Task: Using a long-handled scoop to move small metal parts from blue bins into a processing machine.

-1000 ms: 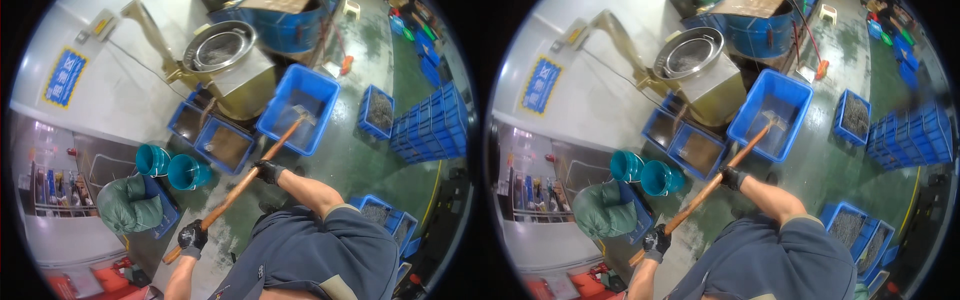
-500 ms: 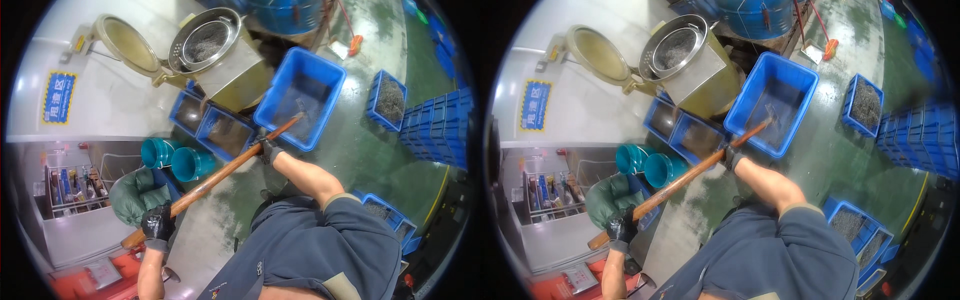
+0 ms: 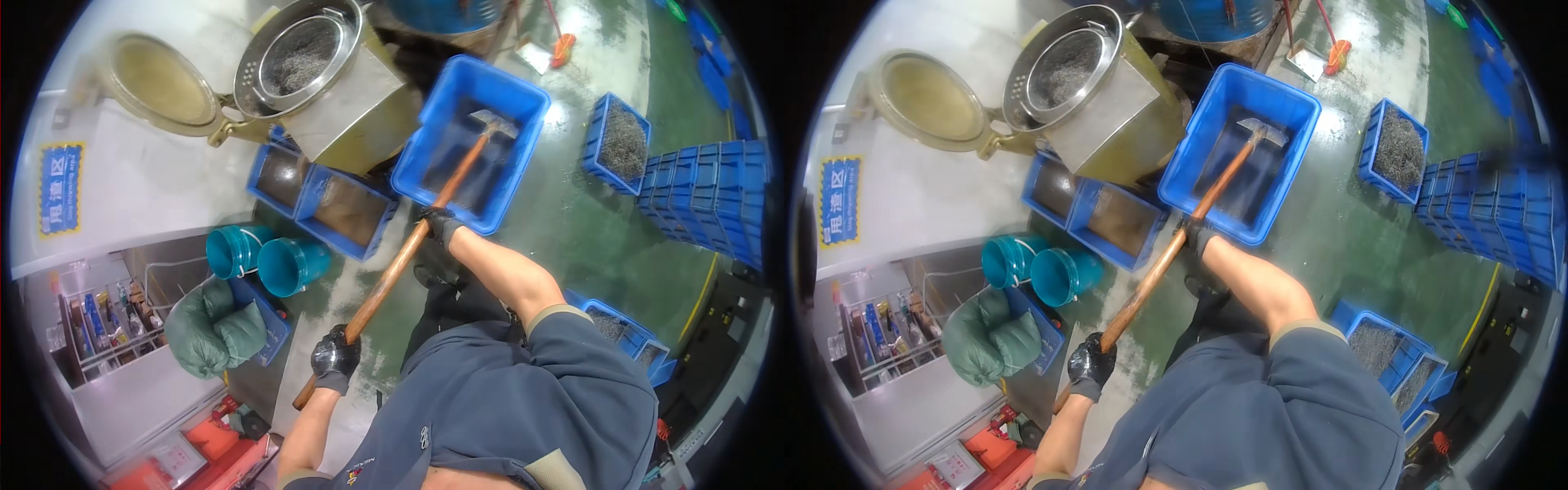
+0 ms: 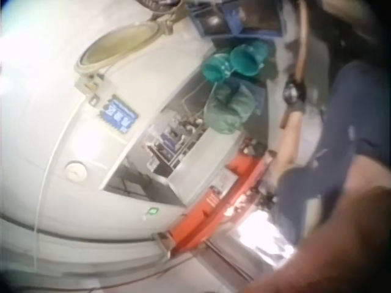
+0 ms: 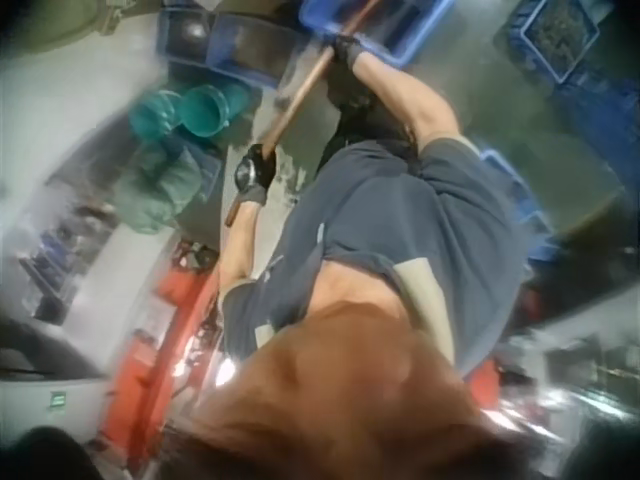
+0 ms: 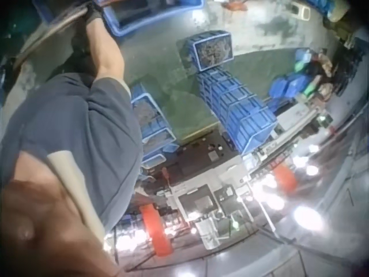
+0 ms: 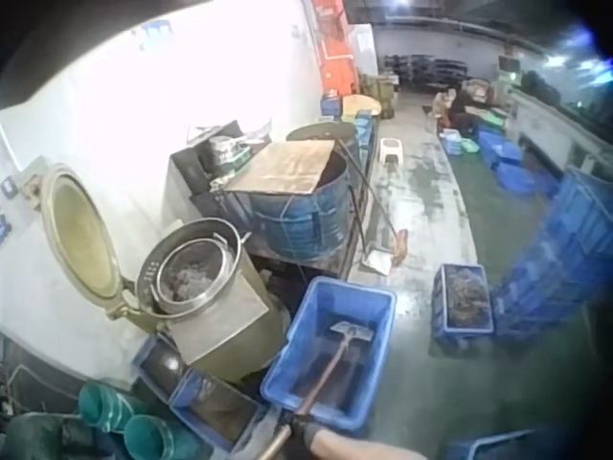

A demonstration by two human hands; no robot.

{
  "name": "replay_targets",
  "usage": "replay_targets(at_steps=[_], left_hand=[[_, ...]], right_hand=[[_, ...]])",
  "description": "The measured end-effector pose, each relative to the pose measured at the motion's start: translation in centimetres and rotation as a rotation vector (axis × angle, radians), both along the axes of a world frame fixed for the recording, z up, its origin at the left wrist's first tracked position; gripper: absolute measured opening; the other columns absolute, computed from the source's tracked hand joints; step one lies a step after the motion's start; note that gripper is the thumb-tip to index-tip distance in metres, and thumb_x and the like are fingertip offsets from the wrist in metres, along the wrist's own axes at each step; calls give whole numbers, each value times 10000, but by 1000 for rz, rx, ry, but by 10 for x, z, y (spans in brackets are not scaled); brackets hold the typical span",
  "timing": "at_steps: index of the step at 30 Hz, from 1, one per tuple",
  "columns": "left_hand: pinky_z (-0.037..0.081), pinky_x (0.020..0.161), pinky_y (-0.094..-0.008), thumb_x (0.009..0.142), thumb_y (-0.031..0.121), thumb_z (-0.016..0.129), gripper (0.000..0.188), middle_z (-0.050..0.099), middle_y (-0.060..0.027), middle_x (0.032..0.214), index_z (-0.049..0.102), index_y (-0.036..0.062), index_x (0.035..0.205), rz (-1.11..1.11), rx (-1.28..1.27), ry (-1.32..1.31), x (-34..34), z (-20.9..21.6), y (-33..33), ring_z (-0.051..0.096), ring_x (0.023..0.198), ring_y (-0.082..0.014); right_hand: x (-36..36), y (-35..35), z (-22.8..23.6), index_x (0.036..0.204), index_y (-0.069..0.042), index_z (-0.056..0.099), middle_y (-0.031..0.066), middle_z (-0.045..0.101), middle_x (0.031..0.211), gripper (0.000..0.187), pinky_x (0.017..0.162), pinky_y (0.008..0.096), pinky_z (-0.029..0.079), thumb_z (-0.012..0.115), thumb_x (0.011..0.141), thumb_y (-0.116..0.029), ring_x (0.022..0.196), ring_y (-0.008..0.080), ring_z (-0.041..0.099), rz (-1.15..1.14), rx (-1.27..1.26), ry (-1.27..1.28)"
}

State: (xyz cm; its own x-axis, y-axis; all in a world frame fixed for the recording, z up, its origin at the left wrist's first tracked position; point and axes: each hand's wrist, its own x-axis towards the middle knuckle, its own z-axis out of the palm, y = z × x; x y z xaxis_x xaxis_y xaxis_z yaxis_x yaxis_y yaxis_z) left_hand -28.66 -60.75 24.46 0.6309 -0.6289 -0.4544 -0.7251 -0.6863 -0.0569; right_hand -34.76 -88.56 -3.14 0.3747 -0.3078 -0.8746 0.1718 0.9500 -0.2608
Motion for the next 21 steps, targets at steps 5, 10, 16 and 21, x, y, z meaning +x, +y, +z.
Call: replay_targets(at_steps=[5,10,16,21], left_hand=[[518,670,-481,820,349,571,271,661,-192,809,633,128,963,5,-26,181,-1,-55,-46,648,728,-372],[507,685,-480,798,355,631,277,660,-183,817,625,137,968,86,-6,226,-23,-97,-72,639,767,-382],[522,620,-469,792,303,613,265,651,-179,757,617,125,989,24,51,109,-37,-146,-133,649,672,-354],[512,729,-489,794,338,619,324,662,-202,865,584,112,1024,181,235,401,-52,-181,-211,638,804,-405]], right_hand=[[-37,-77,-80,942,-94,652,122,657,830,167,607,356,541,561,860,-208,679,214,638,1121,-749,464],[-40,-111,-118,868,-59,598,145,594,745,185,585,452,537,454,926,-158,645,277,610,325,24,276],[-42,-141,-144,828,-52,556,139,561,680,175,539,470,526,445,934,-137,586,289,587,27,161,265],[-56,-185,-204,812,-63,522,114,547,628,117,477,436,510,503,903,-134,511,269,567,48,-114,390]])
